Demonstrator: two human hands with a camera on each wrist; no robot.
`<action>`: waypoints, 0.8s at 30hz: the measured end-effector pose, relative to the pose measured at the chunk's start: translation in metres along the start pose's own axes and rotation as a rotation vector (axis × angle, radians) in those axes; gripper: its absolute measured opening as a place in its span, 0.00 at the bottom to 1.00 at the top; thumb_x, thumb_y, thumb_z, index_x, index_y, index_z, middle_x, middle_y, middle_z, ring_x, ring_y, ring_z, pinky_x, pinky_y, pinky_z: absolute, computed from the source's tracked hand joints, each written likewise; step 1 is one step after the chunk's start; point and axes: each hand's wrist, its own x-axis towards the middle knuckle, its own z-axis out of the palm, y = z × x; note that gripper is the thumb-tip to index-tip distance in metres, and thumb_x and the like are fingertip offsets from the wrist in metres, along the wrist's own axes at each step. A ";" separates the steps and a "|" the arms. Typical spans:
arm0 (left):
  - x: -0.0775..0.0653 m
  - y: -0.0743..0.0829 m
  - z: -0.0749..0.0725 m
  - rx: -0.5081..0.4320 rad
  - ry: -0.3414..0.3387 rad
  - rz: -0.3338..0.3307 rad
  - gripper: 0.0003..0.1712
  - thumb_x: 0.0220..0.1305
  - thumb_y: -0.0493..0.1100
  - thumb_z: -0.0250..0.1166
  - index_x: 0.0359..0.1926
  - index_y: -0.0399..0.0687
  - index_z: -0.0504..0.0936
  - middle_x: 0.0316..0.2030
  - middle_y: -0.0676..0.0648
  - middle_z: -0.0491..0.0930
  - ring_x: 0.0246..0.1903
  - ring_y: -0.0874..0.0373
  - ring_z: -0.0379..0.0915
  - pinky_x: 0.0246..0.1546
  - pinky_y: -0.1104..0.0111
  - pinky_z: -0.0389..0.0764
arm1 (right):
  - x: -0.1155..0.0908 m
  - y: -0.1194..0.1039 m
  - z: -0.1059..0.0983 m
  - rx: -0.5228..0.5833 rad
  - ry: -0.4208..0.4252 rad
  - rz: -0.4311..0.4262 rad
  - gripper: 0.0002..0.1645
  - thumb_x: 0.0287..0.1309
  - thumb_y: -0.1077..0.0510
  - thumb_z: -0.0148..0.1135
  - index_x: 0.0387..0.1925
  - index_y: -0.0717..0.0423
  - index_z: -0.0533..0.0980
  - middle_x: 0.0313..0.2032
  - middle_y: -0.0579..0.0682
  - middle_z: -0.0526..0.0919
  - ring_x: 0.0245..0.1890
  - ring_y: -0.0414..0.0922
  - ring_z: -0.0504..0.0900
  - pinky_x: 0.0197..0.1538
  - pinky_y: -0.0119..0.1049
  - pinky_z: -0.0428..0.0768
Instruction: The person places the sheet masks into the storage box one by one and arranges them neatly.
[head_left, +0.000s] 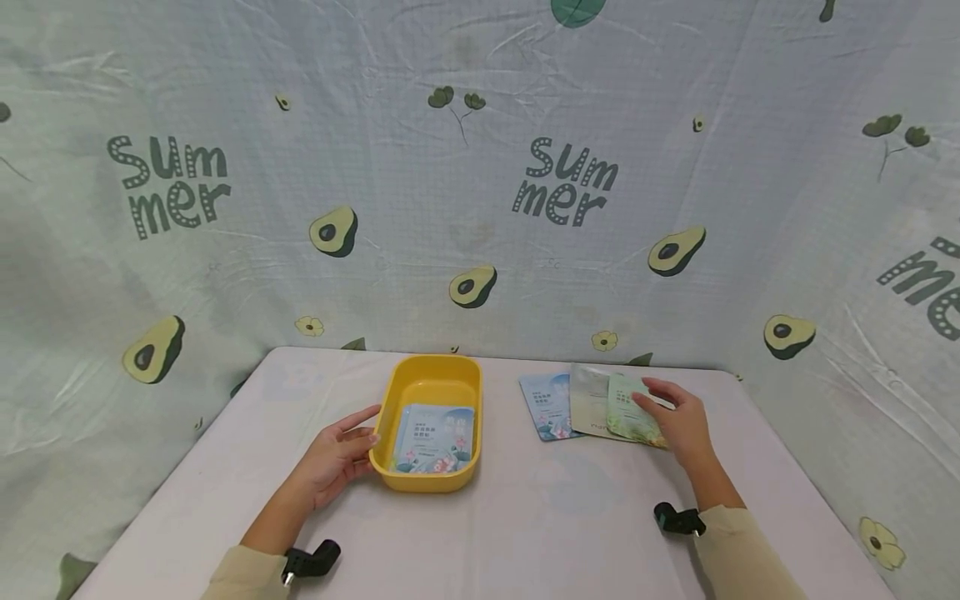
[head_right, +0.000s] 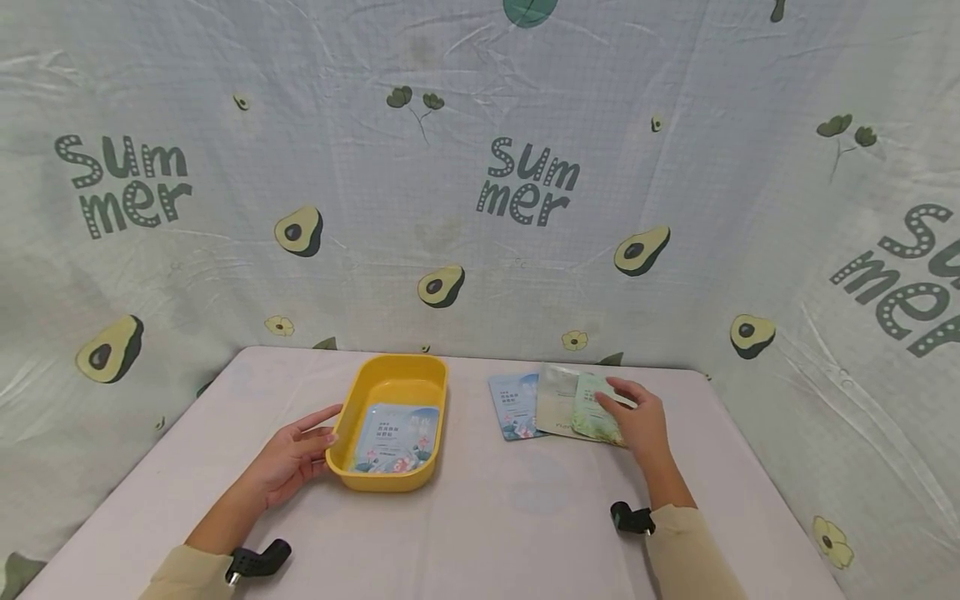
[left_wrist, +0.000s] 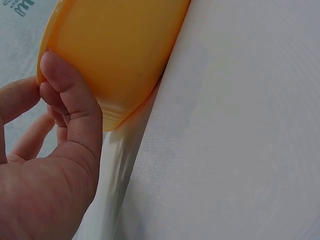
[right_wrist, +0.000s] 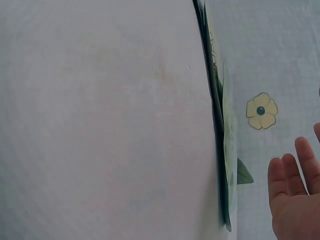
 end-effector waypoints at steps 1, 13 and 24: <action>0.000 0.000 0.000 0.001 -0.001 0.000 0.38 0.73 0.37 0.61 0.79 0.49 0.59 0.49 0.47 0.77 0.36 0.57 0.80 0.39 0.71 0.86 | 0.001 0.000 -0.001 -0.002 -0.008 0.005 0.39 0.64 0.41 0.68 0.70 0.57 0.72 0.71 0.58 0.72 0.72 0.57 0.69 0.51 0.16 0.71; 0.000 0.001 0.001 0.006 -0.001 0.000 0.38 0.73 0.37 0.61 0.80 0.49 0.59 0.50 0.45 0.77 0.36 0.56 0.80 0.39 0.71 0.86 | 0.021 0.010 -0.008 -0.031 -0.075 0.024 0.46 0.67 0.41 0.66 0.76 0.58 0.62 0.77 0.61 0.60 0.78 0.62 0.56 0.75 0.58 0.65; 0.000 0.001 0.000 0.002 0.000 -0.006 0.38 0.73 0.37 0.61 0.79 0.49 0.59 0.49 0.46 0.77 0.36 0.56 0.81 0.38 0.71 0.86 | 0.032 0.017 -0.016 -0.114 -0.127 0.041 0.47 0.66 0.37 0.65 0.75 0.60 0.64 0.78 0.65 0.55 0.77 0.66 0.54 0.74 0.63 0.63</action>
